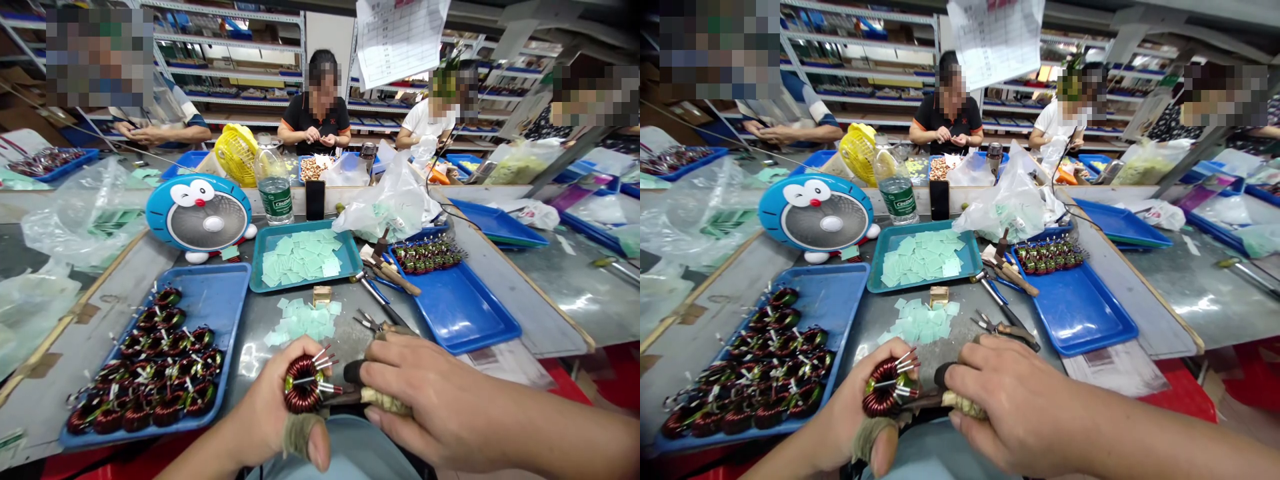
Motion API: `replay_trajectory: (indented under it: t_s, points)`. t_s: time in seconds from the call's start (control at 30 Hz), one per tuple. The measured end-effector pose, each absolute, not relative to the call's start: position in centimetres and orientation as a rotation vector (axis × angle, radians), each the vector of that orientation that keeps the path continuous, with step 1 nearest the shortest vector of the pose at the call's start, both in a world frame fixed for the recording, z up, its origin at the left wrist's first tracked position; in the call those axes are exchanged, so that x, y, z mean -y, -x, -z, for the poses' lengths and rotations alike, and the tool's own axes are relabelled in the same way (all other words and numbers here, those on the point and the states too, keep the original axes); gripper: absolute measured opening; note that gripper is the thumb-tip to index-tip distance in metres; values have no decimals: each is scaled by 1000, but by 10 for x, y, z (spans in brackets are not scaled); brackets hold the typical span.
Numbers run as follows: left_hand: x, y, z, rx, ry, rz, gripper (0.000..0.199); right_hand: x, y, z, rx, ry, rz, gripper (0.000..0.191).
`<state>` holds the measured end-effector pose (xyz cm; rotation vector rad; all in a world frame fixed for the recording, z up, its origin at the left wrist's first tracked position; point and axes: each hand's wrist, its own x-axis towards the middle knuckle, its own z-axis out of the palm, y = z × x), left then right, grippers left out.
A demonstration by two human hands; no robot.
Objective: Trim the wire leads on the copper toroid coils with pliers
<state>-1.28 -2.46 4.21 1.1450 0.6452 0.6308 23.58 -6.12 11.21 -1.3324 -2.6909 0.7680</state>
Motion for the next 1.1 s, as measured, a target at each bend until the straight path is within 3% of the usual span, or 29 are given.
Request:
replay_trajectory:
  t_s: [0.13, 0.3, 0.53, 0.67, 0.87, 0.97, 1.1]
  points:
    - [25, 20, -41, -715, -1260, -586, 71, 69, -240, -114, 2701, 1342, -687, 4]
    - [24, 27, -51, -873, -1703, -518, 46, 81, -249, -116, 2732, 1386, -343, 18]
    - [21, 27, -43, -891, -1736, -539, 47, 74, -248, -107, 2756, 1381, -321, 5]
    - [22, 36, -30, -969, -1703, -646, 53, 73, -265, -73, 2537, 1521, -412, 10]
    - [17, 42, -26, -958, -1777, -773, 47, 32, -314, 9, 2331, 1906, 97, 27]
    - [12, 40, -23, -1025, -1796, -801, 41, 7, -327, 28, 2293, 1955, 200, 29]
    - [8, 38, -14, -1168, -1761, -837, 52, -2, -330, 39, 2252, 1977, 296, 27]
